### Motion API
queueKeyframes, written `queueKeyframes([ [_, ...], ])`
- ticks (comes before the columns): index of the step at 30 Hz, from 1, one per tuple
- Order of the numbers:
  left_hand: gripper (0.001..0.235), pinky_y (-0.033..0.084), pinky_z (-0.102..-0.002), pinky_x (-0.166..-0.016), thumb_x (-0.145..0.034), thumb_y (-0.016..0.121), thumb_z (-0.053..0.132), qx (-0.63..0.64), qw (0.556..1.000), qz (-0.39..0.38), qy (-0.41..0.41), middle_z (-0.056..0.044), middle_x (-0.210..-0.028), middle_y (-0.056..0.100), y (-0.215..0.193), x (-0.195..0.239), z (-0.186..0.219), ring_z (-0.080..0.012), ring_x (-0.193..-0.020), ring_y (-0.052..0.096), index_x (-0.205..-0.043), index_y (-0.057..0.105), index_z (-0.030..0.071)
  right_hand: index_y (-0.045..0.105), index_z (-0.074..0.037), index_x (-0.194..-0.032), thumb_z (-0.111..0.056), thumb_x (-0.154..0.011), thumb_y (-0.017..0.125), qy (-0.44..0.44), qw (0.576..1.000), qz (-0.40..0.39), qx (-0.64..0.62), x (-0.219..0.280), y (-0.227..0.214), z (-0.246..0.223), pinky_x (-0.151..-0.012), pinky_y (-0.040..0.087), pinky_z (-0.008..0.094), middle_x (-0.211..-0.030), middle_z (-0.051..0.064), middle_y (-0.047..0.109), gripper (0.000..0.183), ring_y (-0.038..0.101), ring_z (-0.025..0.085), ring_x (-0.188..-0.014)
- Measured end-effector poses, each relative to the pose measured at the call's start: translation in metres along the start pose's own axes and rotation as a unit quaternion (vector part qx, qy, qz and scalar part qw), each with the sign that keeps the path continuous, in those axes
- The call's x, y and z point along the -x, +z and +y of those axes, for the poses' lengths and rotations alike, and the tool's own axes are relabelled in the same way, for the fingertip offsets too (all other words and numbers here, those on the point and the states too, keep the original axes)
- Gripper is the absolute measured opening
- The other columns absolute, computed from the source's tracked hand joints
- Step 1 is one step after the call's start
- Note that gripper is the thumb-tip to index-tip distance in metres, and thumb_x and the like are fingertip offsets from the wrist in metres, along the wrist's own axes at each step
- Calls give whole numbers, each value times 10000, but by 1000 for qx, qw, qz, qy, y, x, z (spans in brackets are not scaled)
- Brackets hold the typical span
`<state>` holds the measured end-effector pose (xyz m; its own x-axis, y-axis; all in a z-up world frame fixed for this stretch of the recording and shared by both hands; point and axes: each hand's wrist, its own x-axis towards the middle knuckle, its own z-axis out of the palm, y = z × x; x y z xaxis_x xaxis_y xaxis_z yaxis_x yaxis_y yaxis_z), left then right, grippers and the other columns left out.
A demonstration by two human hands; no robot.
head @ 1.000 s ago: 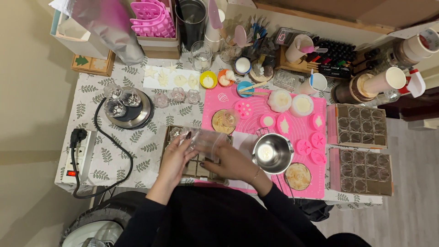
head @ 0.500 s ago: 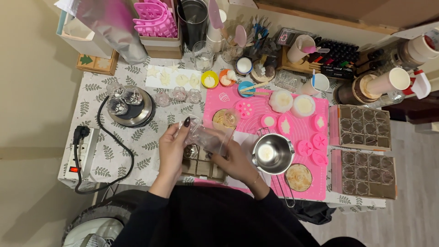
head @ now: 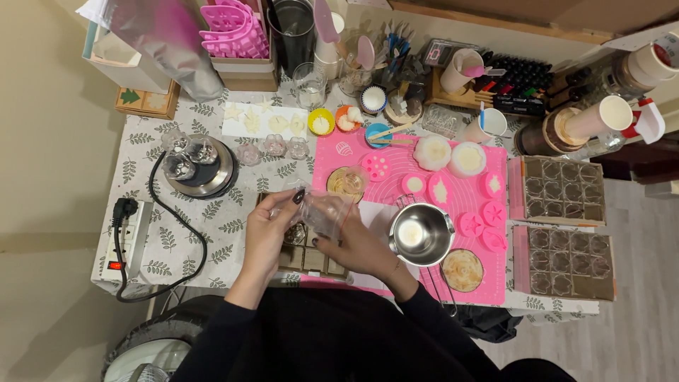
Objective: The person handles small plastic candle cups at a craft table, placing them one at a time into a compartmentalized cardboard box, and works with a round pink silicone mold and small metal molds on a wax warmer, occasionally picking up and repositioning a clear plastic bag.
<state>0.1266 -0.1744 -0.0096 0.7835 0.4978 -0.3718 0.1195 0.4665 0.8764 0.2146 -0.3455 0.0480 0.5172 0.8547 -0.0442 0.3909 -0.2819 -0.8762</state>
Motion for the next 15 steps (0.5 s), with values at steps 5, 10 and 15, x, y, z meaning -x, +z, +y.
queueKeyframes([
  [5, 284, 567, -256, -863, -959, 641, 87, -21, 1000, 4, 9, -57, -1083, 720, -2, 8, 13, -112, -957, 687, -1232, 669, 14, 483, -150, -1526, -130, -822, 696, 11, 1000, -8, -21, 3, 18, 12, -1218, 260, 473, -1553, 167, 449, 735, 341, 387, -1487],
  [10, 250, 522, -234, -880, -995, 649, 88, -64, 997, 0, 46, -67, -1098, 709, -5, 1, 6, -99, -987, 654, -1230, 680, 8, 487, -132, -1528, -162, -875, 698, -6, 998, 32, -57, 9, 23, 19, -1224, 301, 420, -1568, 191, 415, 687, 375, 361, -1499],
  [15, 222, 511, -244, -865, -994, 676, 77, -98, 994, 12, 55, -101, -1137, 715, -2, 0, 9, -113, -998, 643, -1202, 675, -1, 555, -78, -1508, -61, -962, 627, 135, 901, 15, -411, 12, 23, 25, -1109, 441, 388, -1423, 202, 601, 551, 603, 265, -1294],
])
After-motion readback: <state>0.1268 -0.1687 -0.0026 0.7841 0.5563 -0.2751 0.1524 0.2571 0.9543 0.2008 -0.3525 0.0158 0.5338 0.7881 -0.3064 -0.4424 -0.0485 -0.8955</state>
